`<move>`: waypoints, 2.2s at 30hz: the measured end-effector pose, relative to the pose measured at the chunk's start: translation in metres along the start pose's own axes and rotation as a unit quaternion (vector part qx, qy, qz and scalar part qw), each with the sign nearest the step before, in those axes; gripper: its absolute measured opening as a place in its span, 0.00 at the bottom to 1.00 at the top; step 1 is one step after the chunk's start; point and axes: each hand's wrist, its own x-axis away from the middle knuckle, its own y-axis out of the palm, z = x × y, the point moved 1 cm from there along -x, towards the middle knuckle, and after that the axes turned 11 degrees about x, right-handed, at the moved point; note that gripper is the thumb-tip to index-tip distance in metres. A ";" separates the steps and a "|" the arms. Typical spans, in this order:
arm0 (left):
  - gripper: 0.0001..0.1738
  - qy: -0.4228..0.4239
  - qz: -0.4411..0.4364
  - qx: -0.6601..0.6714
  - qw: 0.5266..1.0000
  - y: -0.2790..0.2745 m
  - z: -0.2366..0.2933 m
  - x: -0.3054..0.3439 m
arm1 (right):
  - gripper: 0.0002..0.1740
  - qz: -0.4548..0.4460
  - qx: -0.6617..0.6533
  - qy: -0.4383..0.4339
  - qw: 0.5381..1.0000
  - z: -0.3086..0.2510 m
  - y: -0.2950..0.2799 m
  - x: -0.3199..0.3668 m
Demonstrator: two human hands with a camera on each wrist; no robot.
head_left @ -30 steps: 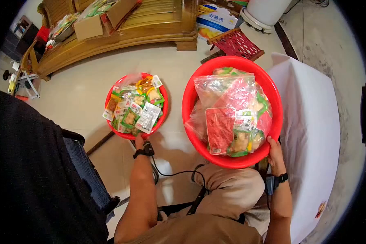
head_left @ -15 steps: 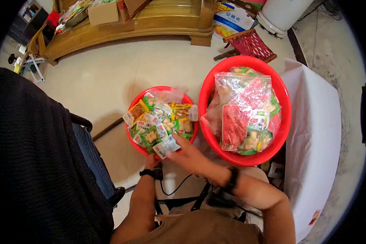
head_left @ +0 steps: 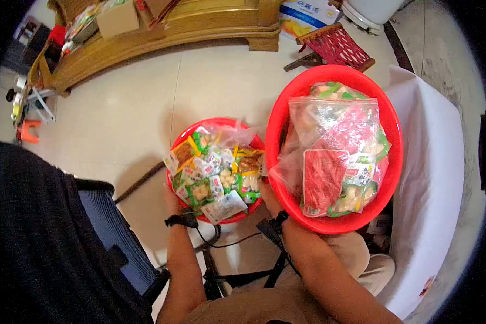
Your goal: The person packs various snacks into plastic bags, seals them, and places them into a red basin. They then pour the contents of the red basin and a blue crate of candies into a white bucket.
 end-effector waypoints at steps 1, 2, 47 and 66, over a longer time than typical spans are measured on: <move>0.28 0.013 -0.002 0.020 1.000 0.017 0.006 0.004 | 0.33 -0.004 -0.008 0.000 1.000 0.000 0.001 -0.001; 0.28 0.025 -0.004 0.040 0.999 0.035 0.013 0.009 | 0.33 -0.006 -0.014 0.001 1.000 0.000 -0.002 -0.002; 0.32 0.591 -0.141 -0.217 0.764 0.211 0.140 0.220 | 0.23 0.149 -0.249 -0.428 0.856 -0.145 -0.220 0.049; 0.37 0.507 -0.595 -0.178 0.598 0.397 0.192 0.174 | 0.16 0.686 -0.233 -0.230 0.650 -0.096 -0.302 0.186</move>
